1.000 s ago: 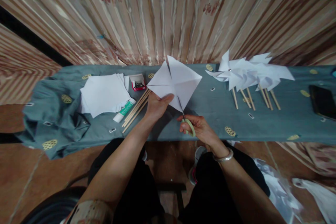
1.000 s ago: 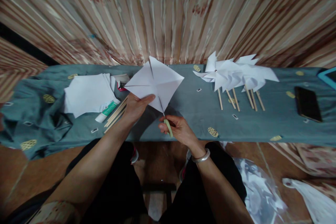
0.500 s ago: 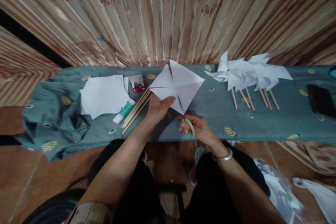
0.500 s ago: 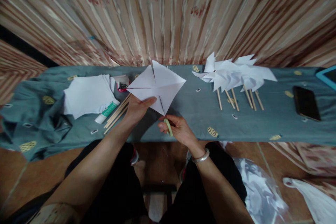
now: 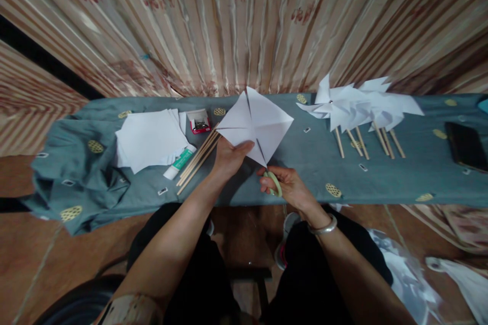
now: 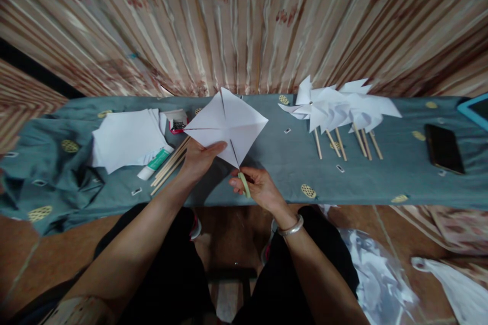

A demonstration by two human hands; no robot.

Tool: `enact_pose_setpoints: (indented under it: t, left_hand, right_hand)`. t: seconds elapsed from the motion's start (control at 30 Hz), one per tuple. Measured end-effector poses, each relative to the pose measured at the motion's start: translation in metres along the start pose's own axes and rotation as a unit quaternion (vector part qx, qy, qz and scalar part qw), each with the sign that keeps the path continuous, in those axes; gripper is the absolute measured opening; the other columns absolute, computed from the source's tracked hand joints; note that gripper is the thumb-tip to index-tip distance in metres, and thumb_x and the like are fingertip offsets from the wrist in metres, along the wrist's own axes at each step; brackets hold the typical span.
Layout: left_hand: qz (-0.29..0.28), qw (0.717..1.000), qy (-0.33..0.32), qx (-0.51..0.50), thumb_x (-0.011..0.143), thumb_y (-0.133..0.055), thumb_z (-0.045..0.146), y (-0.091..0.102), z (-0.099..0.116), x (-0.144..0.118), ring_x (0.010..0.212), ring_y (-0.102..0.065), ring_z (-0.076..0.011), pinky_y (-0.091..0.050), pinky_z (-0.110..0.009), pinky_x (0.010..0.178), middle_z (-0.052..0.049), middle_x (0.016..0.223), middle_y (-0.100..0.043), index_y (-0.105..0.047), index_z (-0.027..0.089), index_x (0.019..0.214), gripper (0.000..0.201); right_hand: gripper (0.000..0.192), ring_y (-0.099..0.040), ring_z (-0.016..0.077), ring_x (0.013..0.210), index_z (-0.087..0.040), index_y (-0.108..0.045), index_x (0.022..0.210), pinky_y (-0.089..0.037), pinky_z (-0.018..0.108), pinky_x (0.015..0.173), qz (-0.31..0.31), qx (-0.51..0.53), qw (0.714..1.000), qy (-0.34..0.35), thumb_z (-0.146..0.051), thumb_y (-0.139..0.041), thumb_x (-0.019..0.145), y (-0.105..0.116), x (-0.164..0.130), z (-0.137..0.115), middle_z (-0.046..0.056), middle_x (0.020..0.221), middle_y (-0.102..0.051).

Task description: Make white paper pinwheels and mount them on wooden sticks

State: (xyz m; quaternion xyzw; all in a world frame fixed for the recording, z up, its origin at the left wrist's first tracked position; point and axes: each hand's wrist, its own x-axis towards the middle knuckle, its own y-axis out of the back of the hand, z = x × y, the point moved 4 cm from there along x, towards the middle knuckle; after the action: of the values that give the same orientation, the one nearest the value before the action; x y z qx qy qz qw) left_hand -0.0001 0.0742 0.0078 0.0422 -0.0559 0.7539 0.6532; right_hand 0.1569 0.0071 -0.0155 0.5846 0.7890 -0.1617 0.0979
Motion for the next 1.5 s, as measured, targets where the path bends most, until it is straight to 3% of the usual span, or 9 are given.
enact_pose_setpoints:
  t: [0.37,0.6,0.9,1.5]
  left_hand:
    - [-0.034,0.999,0.014,-0.006,0.064,-0.071,0.027,-0.0037,-0.0042,-0.0043,0.073,-0.065,-0.0204,-0.054,-0.033,0.072,-0.004,0.077,-0.07,-0.066,0.015,0.073,0.016]
    - [-0.016,1.0,0.007,-0.008,0.061,-0.072,0.027,-0.0024,-0.0011,-0.0043,0.073,-0.065,-0.0206,-0.056,-0.034,0.072,-0.004,0.078,-0.071,-0.066,0.016,0.079,0.023]
    - [-0.02,1.0,0.004,-0.019,0.061,-0.073,0.027,-0.003,-0.004,-0.0043,0.078,-0.066,-0.0207,-0.056,-0.033,0.075,-0.005,0.085,-0.073,-0.068,0.015,0.085,0.027]
    - [-0.038,0.999,0.024,0.009,0.065,-0.071,0.026,-0.0049,-0.0066,-0.0085,0.073,-0.065,-0.0206,-0.055,-0.033,0.072,-0.004,0.076,-0.07,-0.067,0.016,0.076,0.015]
  right_hand:
    - [0.047,-0.055,0.0095,0.05,-0.017,-0.071,0.08,-0.045,0.023,0.049,0.01,-0.018,1.0,-0.003,-0.056,-0.084,0.057,0.0011,0.0001,-0.0023,-0.002,0.057,-0.063]
    - [0.044,-0.052,0.0083,0.046,-0.017,-0.07,0.076,-0.041,0.021,0.046,0.026,-0.006,1.0,0.003,-0.052,-0.087,0.055,0.0003,0.0,-0.0031,-0.003,0.054,-0.064]
    - [0.049,-0.055,0.0091,0.047,-0.018,-0.07,0.077,-0.046,0.022,0.048,0.022,-0.012,1.0,0.002,-0.06,-0.083,0.056,0.0002,-0.0005,-0.0045,-0.003,0.056,-0.065]
    - [0.043,-0.054,0.0097,0.05,-0.019,-0.068,0.071,-0.044,0.023,0.048,0.024,-0.031,0.999,0.023,-0.058,-0.082,0.061,0.0013,0.0001,-0.0033,-0.001,0.057,-0.065]
